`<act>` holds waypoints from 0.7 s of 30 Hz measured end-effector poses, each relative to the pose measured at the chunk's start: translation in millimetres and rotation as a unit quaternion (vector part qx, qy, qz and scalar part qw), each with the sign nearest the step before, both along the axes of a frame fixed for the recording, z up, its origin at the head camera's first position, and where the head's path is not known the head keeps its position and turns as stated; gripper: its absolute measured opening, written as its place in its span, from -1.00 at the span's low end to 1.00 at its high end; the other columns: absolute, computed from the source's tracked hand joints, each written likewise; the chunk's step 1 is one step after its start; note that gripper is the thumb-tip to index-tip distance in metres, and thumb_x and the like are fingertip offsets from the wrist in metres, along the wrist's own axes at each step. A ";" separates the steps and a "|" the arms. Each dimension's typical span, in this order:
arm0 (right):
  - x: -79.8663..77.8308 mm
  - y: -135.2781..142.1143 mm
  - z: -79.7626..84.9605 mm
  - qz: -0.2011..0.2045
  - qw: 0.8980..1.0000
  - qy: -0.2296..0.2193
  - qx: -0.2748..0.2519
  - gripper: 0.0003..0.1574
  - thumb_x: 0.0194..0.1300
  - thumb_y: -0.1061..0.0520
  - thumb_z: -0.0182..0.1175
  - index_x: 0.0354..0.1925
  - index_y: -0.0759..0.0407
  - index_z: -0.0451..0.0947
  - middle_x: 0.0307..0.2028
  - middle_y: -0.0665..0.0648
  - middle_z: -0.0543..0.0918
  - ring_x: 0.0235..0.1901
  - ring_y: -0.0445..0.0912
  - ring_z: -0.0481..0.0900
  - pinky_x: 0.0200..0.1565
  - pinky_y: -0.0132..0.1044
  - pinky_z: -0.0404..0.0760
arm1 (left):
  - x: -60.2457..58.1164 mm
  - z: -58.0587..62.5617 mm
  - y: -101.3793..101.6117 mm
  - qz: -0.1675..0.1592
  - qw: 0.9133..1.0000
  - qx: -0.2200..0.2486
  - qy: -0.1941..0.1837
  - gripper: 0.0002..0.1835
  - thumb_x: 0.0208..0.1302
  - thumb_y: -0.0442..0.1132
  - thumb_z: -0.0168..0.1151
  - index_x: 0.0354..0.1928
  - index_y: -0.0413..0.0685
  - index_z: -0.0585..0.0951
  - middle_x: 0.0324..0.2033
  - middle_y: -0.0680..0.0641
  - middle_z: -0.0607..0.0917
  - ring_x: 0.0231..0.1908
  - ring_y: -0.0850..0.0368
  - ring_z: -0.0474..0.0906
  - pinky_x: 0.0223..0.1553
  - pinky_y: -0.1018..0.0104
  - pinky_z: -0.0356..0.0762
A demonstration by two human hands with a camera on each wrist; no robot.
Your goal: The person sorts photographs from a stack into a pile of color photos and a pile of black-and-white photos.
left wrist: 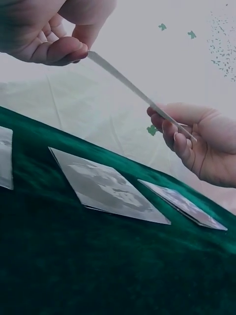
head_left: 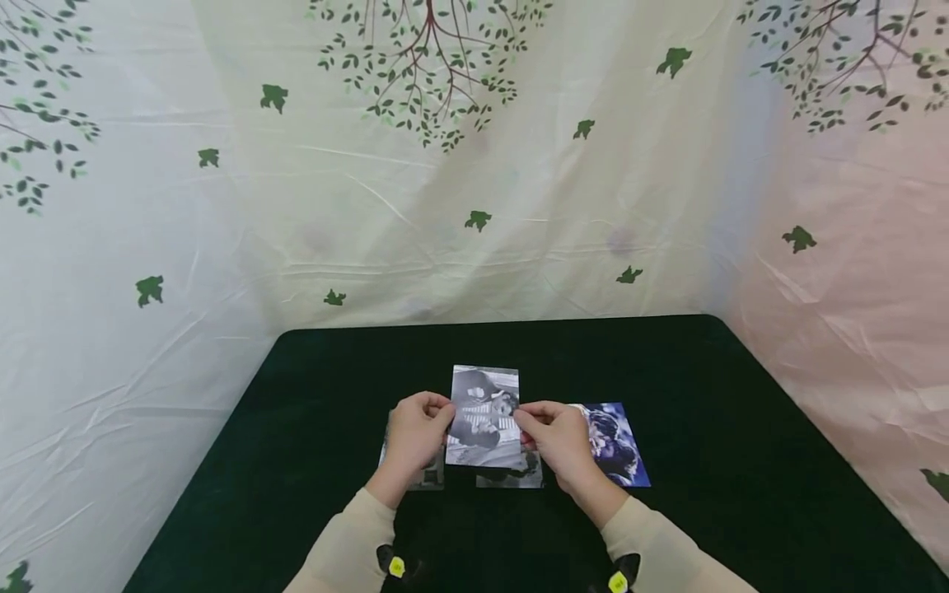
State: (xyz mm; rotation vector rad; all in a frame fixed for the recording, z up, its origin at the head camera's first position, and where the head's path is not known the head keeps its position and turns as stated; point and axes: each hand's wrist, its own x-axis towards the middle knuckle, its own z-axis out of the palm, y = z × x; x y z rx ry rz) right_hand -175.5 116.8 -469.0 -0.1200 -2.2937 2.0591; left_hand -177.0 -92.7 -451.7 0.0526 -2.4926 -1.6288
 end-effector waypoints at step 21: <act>10.0 -59.1 -5.7 0.022 0.997 0.057 0.050 -0.84 0.19 0.12 0.36 -0.24 0.14 0.73 -0.46 0.05 0.67 -0.53 -0.07 0.65 -0.45 -0.28 0.64 | 19.4 -6.2 -59.3 0.032 0.997 -0.049 -0.050 -0.86 0.33 -0.22 0.22 -0.16 -0.13 0.61 -0.43 -0.09 0.60 -0.56 0.08 0.52 -0.57 0.31 0.50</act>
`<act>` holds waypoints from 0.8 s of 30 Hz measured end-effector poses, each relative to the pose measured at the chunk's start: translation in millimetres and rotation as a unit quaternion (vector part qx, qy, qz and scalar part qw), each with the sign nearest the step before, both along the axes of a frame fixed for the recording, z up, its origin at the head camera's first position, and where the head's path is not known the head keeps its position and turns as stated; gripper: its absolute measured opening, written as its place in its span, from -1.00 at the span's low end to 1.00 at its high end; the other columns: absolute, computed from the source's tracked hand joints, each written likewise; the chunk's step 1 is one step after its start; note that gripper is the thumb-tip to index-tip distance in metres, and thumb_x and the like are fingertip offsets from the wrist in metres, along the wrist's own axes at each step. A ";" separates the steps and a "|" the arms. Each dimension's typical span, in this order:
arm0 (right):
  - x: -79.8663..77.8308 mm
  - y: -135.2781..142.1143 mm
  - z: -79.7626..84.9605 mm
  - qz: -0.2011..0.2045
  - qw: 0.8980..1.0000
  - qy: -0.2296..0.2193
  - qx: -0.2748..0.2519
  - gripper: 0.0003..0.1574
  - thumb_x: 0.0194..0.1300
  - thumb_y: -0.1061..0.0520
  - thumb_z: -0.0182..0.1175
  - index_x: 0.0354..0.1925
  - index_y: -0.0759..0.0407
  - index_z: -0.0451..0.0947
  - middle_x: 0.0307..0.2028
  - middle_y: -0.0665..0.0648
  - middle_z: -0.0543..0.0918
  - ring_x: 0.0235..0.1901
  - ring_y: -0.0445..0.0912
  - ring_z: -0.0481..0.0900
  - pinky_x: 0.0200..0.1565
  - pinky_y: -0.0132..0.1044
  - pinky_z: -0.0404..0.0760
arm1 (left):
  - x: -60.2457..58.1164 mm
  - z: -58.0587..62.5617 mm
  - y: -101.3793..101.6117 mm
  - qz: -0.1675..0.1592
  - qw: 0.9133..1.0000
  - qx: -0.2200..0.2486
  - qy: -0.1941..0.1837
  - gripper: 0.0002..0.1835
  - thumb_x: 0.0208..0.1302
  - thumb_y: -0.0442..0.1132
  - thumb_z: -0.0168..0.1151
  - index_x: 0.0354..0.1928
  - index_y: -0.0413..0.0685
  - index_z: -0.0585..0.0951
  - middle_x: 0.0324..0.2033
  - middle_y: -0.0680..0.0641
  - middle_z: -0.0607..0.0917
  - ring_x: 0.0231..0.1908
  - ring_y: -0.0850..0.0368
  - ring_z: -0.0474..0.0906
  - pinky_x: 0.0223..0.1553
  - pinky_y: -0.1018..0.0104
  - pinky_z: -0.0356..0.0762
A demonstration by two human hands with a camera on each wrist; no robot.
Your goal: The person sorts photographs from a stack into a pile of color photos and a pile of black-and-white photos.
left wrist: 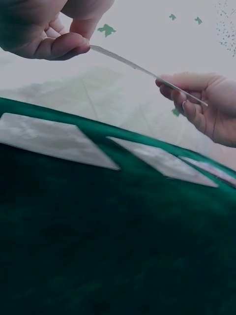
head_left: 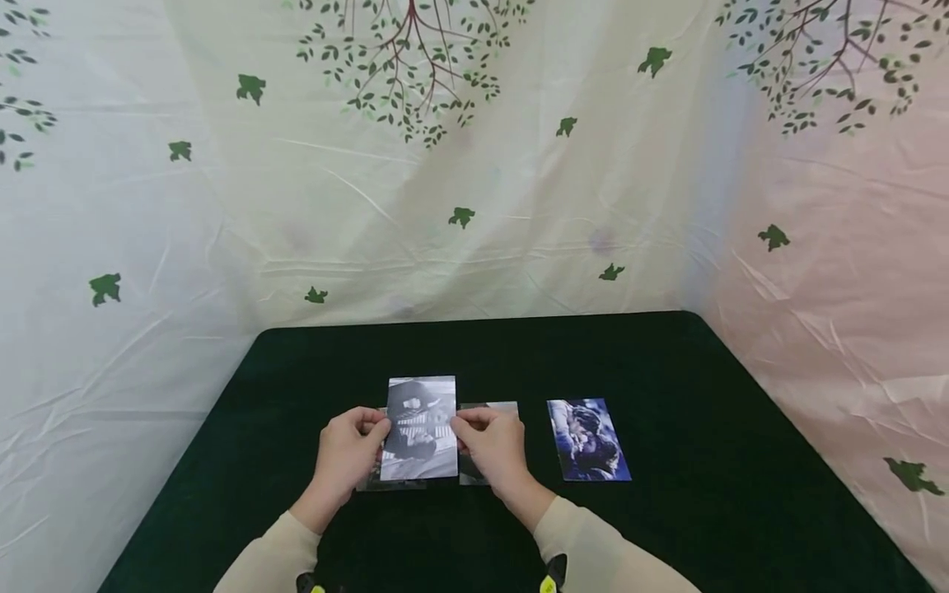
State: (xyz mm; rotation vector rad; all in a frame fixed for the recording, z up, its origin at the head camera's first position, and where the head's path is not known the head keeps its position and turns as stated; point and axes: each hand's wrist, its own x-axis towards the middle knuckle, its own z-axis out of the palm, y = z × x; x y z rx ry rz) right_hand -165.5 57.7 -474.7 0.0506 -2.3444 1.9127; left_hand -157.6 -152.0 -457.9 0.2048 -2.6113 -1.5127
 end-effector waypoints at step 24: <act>-15.0 -48.4 -24.4 0.037 0.992 -0.027 0.122 -0.89 0.13 0.20 0.36 -0.31 0.18 0.71 -0.61 -0.11 0.63 -0.64 -0.28 0.57 -0.55 -0.39 0.54 | -11.4 -27.0 -47.9 -0.040 0.995 -0.083 -0.029 -0.84 0.29 -0.25 0.25 -0.22 -0.22 0.61 -0.56 -0.04 0.58 -0.62 0.14 0.51 -0.59 0.30 0.51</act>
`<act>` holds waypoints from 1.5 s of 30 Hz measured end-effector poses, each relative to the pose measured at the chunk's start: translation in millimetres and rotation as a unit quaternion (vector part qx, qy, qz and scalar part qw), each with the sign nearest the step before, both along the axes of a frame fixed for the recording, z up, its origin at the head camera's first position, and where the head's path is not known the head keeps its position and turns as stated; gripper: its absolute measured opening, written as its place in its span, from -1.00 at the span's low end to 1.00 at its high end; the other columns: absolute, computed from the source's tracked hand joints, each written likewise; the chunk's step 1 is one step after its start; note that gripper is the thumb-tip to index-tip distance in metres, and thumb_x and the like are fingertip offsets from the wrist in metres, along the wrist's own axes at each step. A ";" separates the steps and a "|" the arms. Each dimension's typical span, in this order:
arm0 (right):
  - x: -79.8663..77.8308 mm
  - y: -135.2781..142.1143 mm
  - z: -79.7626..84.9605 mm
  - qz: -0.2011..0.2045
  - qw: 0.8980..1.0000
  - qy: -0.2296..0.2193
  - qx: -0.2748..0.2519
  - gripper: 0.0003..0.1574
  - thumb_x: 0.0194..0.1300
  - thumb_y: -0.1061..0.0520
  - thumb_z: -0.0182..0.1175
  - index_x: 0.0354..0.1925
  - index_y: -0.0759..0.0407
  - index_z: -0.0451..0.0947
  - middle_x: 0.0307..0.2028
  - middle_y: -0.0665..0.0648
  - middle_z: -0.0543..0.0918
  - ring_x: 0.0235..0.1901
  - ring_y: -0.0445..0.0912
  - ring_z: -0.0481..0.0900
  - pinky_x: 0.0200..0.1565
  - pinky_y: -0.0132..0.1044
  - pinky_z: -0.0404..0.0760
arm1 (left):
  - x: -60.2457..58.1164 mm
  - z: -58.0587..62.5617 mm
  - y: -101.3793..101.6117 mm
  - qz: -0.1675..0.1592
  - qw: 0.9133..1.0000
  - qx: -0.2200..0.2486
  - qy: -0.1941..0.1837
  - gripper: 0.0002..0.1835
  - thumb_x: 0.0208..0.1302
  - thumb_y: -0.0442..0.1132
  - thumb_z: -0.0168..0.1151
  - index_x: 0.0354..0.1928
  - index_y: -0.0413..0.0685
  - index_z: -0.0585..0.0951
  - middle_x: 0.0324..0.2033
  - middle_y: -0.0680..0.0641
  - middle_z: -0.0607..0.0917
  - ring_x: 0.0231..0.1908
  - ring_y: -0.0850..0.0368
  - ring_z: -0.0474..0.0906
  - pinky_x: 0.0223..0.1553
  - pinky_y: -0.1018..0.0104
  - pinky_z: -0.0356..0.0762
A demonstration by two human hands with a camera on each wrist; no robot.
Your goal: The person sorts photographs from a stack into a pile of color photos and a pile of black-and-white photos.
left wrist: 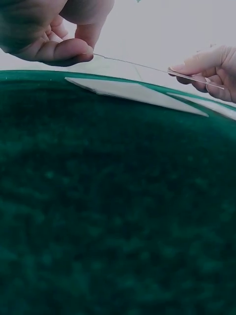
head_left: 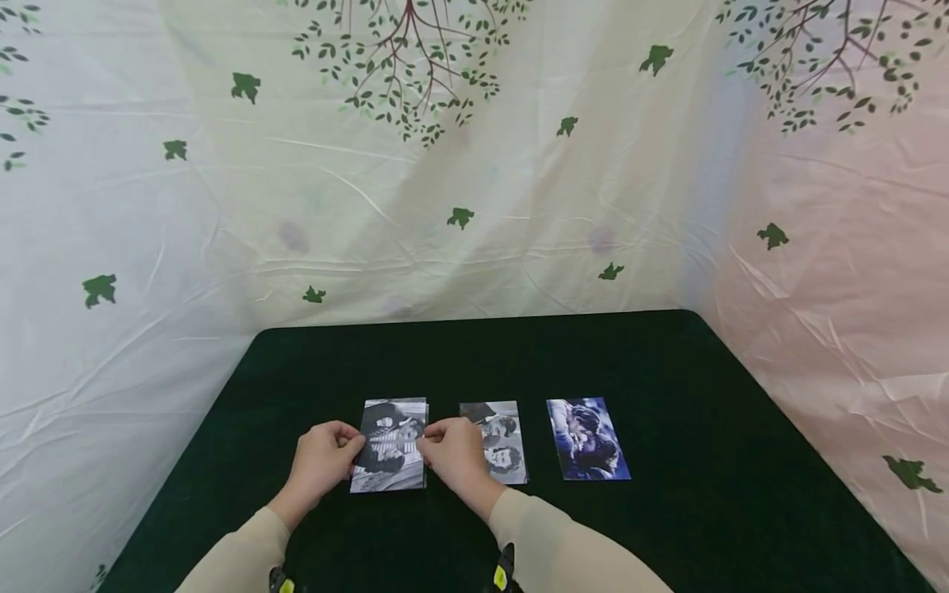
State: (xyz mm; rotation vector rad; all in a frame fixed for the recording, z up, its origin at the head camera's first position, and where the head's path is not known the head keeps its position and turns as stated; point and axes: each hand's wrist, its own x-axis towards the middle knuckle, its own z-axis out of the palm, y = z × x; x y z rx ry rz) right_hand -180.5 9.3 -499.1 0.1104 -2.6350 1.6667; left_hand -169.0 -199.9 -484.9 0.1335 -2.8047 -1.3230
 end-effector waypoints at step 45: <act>-6.2 -9.9 -13.3 -0.040 0.987 0.053 0.145 -0.92 0.04 0.22 0.38 -0.52 0.09 0.67 -0.54 -0.07 0.61 -0.53 -0.25 0.49 -0.47 -0.33 0.48 | -13.0 -15.3 1.9 0.004 0.997 -0.064 -0.035 -0.88 0.23 -0.23 0.31 -0.35 -0.14 0.65 -0.49 -0.04 0.58 -0.60 0.15 0.51 -0.55 0.28 0.48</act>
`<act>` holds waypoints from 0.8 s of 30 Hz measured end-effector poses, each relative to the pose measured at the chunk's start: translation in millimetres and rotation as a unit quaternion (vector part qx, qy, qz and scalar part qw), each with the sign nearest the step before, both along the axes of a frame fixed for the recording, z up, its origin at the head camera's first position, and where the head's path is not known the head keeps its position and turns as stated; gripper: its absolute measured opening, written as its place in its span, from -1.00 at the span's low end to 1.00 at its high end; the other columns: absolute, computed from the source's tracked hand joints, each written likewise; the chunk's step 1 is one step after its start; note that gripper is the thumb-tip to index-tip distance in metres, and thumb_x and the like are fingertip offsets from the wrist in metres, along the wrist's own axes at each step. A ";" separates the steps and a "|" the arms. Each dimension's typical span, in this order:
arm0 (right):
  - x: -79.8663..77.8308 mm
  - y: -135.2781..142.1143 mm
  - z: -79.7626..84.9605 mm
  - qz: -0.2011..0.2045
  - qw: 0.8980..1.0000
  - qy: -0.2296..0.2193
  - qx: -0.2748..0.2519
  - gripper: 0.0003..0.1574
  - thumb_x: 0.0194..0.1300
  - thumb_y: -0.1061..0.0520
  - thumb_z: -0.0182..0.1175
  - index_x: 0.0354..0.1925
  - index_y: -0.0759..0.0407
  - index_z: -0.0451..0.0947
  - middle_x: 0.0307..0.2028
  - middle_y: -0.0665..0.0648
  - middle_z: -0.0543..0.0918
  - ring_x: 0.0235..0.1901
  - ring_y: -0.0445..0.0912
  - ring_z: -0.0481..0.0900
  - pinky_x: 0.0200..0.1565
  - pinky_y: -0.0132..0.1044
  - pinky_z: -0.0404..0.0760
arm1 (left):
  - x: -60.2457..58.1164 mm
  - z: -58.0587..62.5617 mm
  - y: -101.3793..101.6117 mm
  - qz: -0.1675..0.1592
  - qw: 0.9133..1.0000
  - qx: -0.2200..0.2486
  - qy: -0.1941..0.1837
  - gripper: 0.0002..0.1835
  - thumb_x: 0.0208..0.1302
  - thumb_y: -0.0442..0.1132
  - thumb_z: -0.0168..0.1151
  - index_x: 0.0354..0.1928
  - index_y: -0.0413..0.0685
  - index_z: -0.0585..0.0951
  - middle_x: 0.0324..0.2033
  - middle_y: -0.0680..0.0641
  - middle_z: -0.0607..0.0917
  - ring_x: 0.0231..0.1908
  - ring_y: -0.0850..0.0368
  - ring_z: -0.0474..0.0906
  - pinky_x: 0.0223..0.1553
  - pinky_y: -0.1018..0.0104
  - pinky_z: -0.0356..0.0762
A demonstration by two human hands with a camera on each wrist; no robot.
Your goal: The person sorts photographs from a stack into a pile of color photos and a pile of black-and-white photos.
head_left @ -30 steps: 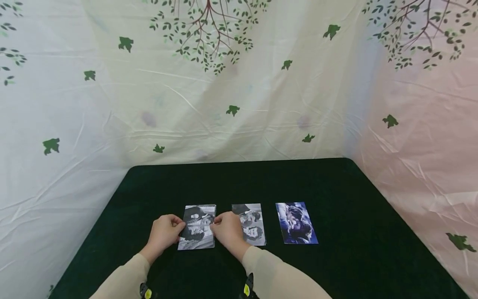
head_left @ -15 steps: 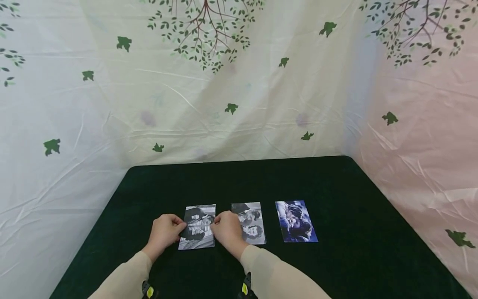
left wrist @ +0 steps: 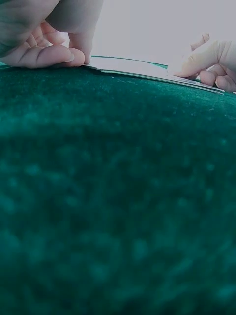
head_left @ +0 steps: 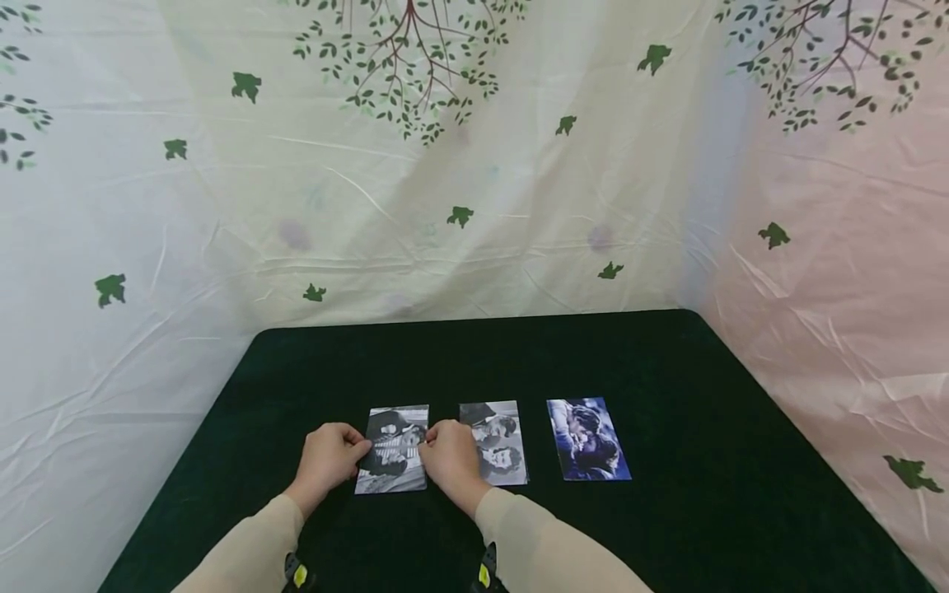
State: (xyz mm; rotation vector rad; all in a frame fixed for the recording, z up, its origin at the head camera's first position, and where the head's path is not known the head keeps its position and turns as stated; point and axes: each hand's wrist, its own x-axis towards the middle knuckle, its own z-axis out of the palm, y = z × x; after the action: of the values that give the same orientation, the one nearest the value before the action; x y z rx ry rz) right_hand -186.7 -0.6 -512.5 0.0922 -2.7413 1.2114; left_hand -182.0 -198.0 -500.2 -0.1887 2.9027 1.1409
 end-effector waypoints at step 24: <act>-0.7 45.1 24.6 0.028 0.987 -0.061 -0.147 -0.89 0.27 0.09 0.23 -0.28 0.08 0.65 -0.54 -0.01 0.65 -0.61 -0.21 0.60 -0.49 -0.31 0.57 | 7.7 13.5 6.6 -0.001 0.999 0.010 0.054 -0.82 0.27 -0.16 0.27 -0.32 -0.15 0.65 -0.62 0.01 0.56 -0.63 0.17 0.49 -0.57 0.30 0.43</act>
State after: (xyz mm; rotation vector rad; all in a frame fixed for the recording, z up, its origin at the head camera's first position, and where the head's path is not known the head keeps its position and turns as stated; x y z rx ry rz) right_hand -187.4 44.5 -487.9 0.0648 -2.6389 1.6750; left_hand -174.3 -191.4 -486.7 -0.1270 2.9812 1.2158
